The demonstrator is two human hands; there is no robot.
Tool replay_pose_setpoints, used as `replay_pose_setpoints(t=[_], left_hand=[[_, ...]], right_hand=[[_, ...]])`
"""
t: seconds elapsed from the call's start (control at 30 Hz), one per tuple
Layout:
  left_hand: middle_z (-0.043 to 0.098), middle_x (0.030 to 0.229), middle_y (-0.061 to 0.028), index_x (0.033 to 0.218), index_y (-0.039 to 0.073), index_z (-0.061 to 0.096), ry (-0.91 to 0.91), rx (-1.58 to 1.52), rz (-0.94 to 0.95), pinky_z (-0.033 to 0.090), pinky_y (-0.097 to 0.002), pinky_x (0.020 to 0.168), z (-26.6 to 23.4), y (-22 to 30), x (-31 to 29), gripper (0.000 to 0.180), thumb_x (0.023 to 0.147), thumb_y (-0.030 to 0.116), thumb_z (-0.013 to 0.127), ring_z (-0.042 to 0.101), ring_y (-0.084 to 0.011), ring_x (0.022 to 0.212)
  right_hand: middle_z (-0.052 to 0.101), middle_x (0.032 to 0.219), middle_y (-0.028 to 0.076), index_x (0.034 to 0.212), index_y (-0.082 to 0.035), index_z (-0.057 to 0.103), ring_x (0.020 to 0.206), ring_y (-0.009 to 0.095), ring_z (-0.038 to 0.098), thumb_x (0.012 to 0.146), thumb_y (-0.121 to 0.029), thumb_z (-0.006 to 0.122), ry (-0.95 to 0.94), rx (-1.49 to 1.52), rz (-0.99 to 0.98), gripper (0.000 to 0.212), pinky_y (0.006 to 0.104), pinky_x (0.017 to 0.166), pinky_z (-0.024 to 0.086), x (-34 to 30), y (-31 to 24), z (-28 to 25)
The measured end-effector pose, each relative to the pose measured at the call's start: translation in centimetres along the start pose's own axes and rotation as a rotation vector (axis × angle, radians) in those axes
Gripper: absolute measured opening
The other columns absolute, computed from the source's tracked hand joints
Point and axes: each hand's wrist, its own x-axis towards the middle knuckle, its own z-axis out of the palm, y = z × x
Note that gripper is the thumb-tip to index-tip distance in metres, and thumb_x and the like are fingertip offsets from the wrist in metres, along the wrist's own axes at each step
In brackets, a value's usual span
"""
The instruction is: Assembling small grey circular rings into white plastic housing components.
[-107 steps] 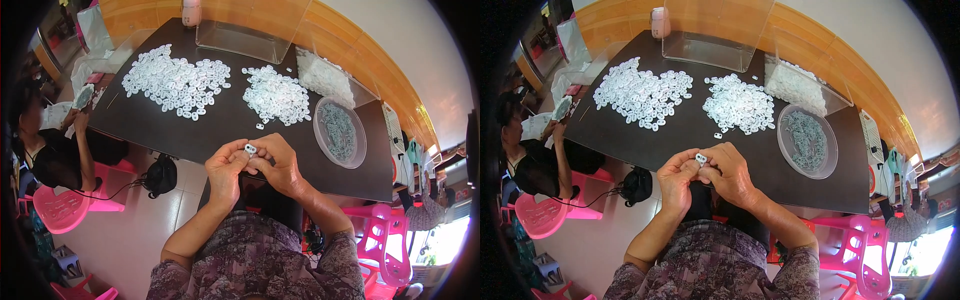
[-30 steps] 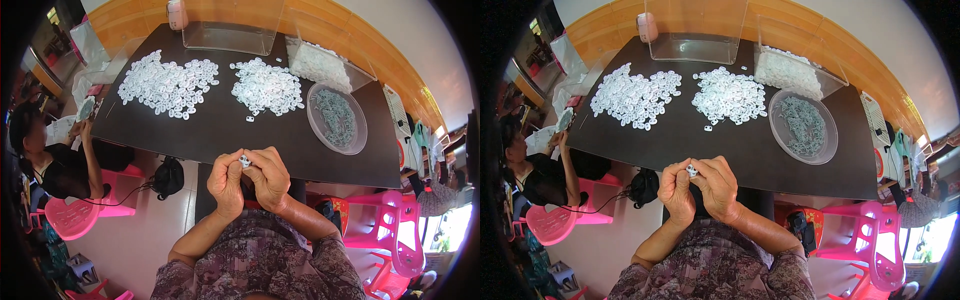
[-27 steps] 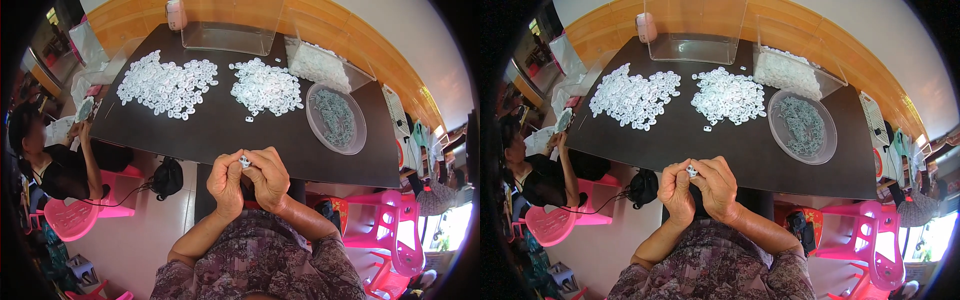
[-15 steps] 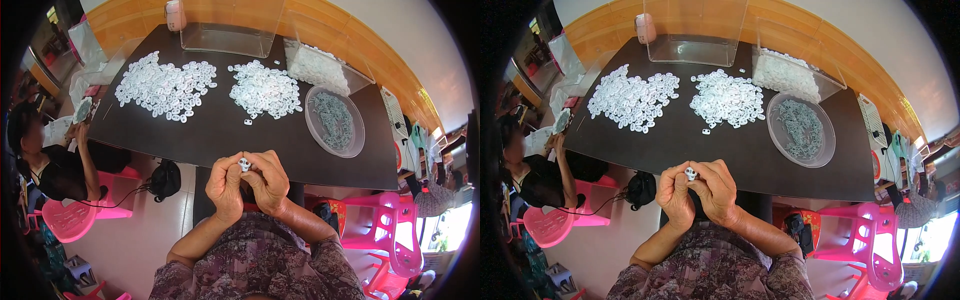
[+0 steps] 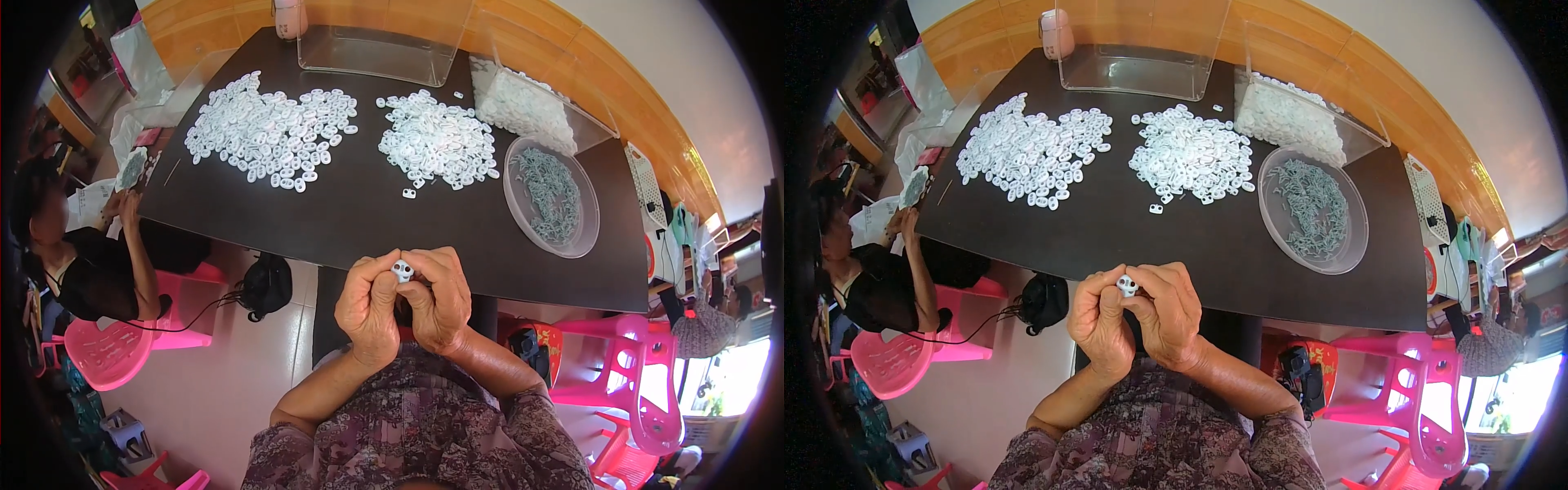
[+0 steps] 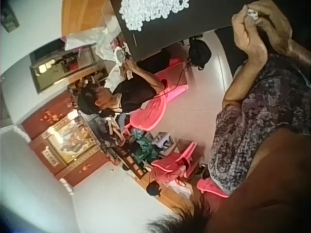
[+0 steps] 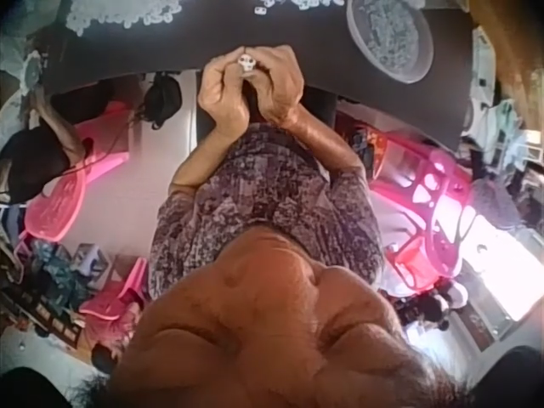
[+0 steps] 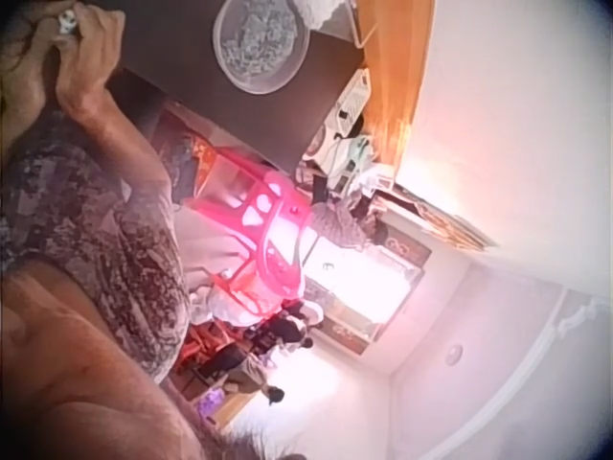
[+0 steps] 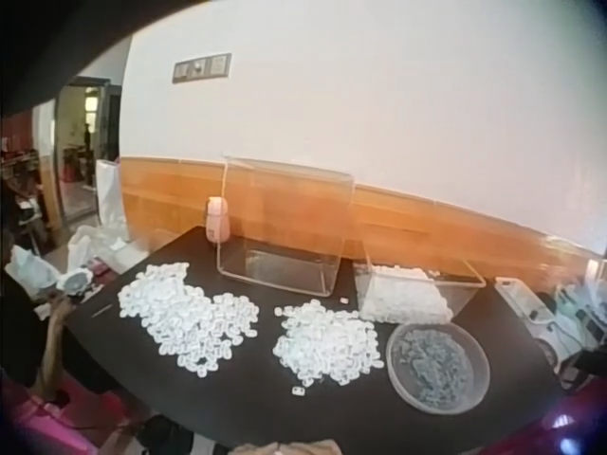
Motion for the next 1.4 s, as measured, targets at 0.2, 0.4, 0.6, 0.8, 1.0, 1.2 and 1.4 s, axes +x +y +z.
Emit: replay_pose_setpoints(t=[0.2,0.4,0.6,0.8,1.0,1.2,1.4], left_hand=[[0.054,0.085,-0.0012,0.104,-0.003,0.058,-0.032,0.003,0.015,0.038,-0.0207,0.069,-0.2,-0.2,-0.3,0.021,0.093,0.014,0.054,0.045,-0.0073,0.076],[0.053,0.082,-0.0018,0.101,-0.003,0.057,-0.024,0.064,0.103,0.037,-0.0206,0.067,-0.3,-0.2,-0.4,0.021,0.093,0.016,0.053,0.044,-0.0074,0.074],[0.052,0.08,-0.002,0.099,-0.003,0.057,-0.018,0.079,0.093,0.037,-0.021,0.065,-0.1,-0.6,-0.3,0.021,0.094,0.017,0.053,0.044,-0.0078,0.072],[0.056,0.079,-0.005,0.098,-0.003,0.059,-0.001,0.14,0.115,0.041,-0.0216,0.061,0.0,-1.2,0.3,0.019,0.092,0.014,0.055,0.05,-0.0104,0.069],[0.057,0.076,-0.005,0.102,-0.001,0.061,-0.161,0.207,-0.131,0.042,-0.0216,0.057,-0.3,-1.6,3.2,0.015,0.09,0.006,0.055,0.051,-0.0097,0.061],[0.051,0.072,-0.008,0.087,0.007,0.061,-0.415,0.898,0.388,0.043,-0.0388,0.058,0.0,-5.8,9.2,0.014,0.074,0.004,0.065,0.051,-0.028,0.069],[0.05,0.076,-0.0101,0.081,0.005,0.059,-0.543,1.012,0.443,0.042,-0.0403,0.058,1.5,-7.4,10.1,0.015,0.07,0.007,0.069,0.05,-0.0285,0.073]], right_hand=[[0.059,0.091,0.013,0.102,0.002,0.057,0.075,0.025,0.055,0.077,-0.006,0.067,0.037,0.0,-0.024,0.029,0.0322,0.064,0.047,-0.5,0.1,0.4],[0.059,0.09,0.013,0.101,0.002,0.056,0.073,0.025,0.054,0.078,-0.005,0.066,0.027,0.007,-0.056,0.026,0.0323,0.063,0.046,-0.5,-0.1,0.7],[0.058,0.088,0.014,0.1,0.002,0.056,0.07,0.026,0.054,0.078,-0.003,0.065,0.024,-0.019,-0.105,0.024,0.0326,0.06,0.046,-0.7,0.7,0.6],[0.059,0.086,0.014,0.098,0.003,0.056,0.068,0.025,0.054,0.076,0.002,0.064,0.06,-0.028,-0.087,0.023,0.0313,0.059,0.046,-0.3,0.9,1.0],[0.061,0.081,0.011,0.092,0.0,0.06,0.067,0.023,0.056,0.07,0.01,0.065,0.043,-0.009,0.161,0.024,0.0298,0.059,0.045,0.3,2.7,-1.6],[0.059,0.078,0.012,0.085,0.0,0.062,0.066,0.024,0.055,0.076,0.004,0.062,0.11,-0.268,0.049,0.01,0.0323,0.061,0.044,7.4,5.5,-6.7],[0.062,0.081,0.017,0.087,0.0,0.063,0.077,0.032,0.059,0.081,-0.01,0.058,0.283,-0.555,0.025,0.013,0.0386,0.07,0.046,17.9,13.1,-13.4]])
